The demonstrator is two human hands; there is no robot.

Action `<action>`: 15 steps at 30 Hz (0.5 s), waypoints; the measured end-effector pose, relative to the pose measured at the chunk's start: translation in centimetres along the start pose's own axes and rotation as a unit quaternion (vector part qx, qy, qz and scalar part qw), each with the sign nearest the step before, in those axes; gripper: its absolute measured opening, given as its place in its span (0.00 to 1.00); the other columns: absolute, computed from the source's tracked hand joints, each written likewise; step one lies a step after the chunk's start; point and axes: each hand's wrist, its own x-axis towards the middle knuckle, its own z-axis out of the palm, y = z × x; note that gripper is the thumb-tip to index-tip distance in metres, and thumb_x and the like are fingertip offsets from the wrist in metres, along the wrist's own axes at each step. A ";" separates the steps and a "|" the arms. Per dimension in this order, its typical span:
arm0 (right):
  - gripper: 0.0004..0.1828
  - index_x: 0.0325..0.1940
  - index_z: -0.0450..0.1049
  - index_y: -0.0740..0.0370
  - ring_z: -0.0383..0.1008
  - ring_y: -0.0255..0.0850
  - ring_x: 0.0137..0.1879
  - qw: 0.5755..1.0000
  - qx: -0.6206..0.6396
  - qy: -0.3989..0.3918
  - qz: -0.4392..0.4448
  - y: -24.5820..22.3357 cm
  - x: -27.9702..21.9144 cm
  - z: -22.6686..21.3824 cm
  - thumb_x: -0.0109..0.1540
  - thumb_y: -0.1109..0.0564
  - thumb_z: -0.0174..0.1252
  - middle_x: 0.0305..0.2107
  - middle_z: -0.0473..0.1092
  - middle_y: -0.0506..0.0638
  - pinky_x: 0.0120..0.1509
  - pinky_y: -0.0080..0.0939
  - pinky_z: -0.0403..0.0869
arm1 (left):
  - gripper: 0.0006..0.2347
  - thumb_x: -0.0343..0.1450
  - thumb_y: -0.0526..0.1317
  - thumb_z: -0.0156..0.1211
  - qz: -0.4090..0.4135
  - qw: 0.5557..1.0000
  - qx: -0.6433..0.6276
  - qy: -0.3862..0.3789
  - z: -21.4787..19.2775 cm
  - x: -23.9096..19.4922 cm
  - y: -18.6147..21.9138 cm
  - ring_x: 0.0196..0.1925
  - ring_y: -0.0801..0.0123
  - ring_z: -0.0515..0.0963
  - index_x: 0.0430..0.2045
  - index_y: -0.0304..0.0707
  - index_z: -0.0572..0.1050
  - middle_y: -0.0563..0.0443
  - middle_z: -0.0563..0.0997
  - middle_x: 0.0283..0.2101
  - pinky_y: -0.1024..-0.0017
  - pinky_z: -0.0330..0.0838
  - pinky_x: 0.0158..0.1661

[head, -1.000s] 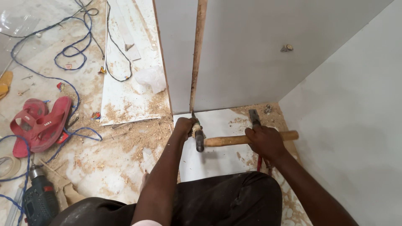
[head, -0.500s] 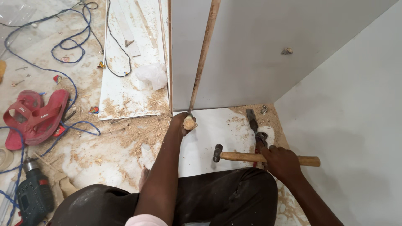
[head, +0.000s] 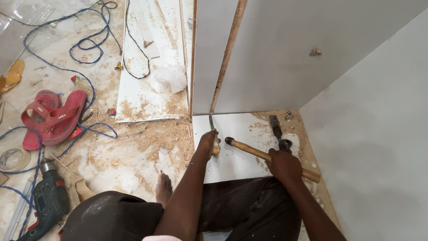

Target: The person sits on the floor and uses a hammer and chisel to secure a wooden trim piece along the bottom edge of a white cabinet. They repeatedly strike the chisel to drive the trim into place, occasionally adjusting the tool's position along the seam.

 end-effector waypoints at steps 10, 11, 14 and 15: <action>0.16 0.44 0.75 0.57 0.78 0.48 0.43 1.000 -0.001 0.006 0.017 -0.1 1.0 2.1 0.60 0.45 0.65 0.31 0.77 0.51 0.41 0.53 0.77 | 0.15 0.77 0.42 0.52 0.002 1.000 0.002 -0.018 0.0 -4.5 4.4 0.34 0.60 0.80 0.55 0.34 0.69 0.39 0.80 0.40 0.68 0.78 0.30; 0.16 0.44 0.75 0.57 0.78 0.49 0.44 1.000 0.001 0.011 0.016 -0.1 1.0 2.1 0.60 0.45 0.65 0.31 0.77 0.51 0.41 0.54 0.77 | 0.15 0.76 0.41 0.53 0.005 1.000 -0.005 0.009 0.2 -5.0 5.2 0.37 0.60 0.80 0.57 0.43 0.64 0.41 0.79 0.42 0.68 0.78 0.31; 0.16 0.45 0.75 0.57 0.78 0.49 0.44 1.000 0.015 0.004 0.026 -0.2 0.9 1.9 0.60 0.45 0.64 0.32 0.77 0.51 0.43 0.54 0.77 | 0.16 0.77 0.39 0.47 0.054 0.998 -0.030 -0.007 0.1 -5.2 6.6 0.40 0.61 0.80 0.60 0.51 0.64 0.43 0.78 0.46 0.68 0.74 0.31; 0.16 0.45 0.75 0.56 0.78 0.49 0.44 0.999 0.020 -0.002 0.031 -0.2 0.9 1.8 0.60 0.45 0.64 0.33 0.77 0.51 0.43 0.54 0.77 | 0.15 0.77 0.38 0.44 0.077 0.996 -0.040 -0.028 -0.2 -4.8 6.8 0.40 0.61 0.80 0.60 0.51 0.66 0.43 0.79 0.47 0.67 0.72 0.31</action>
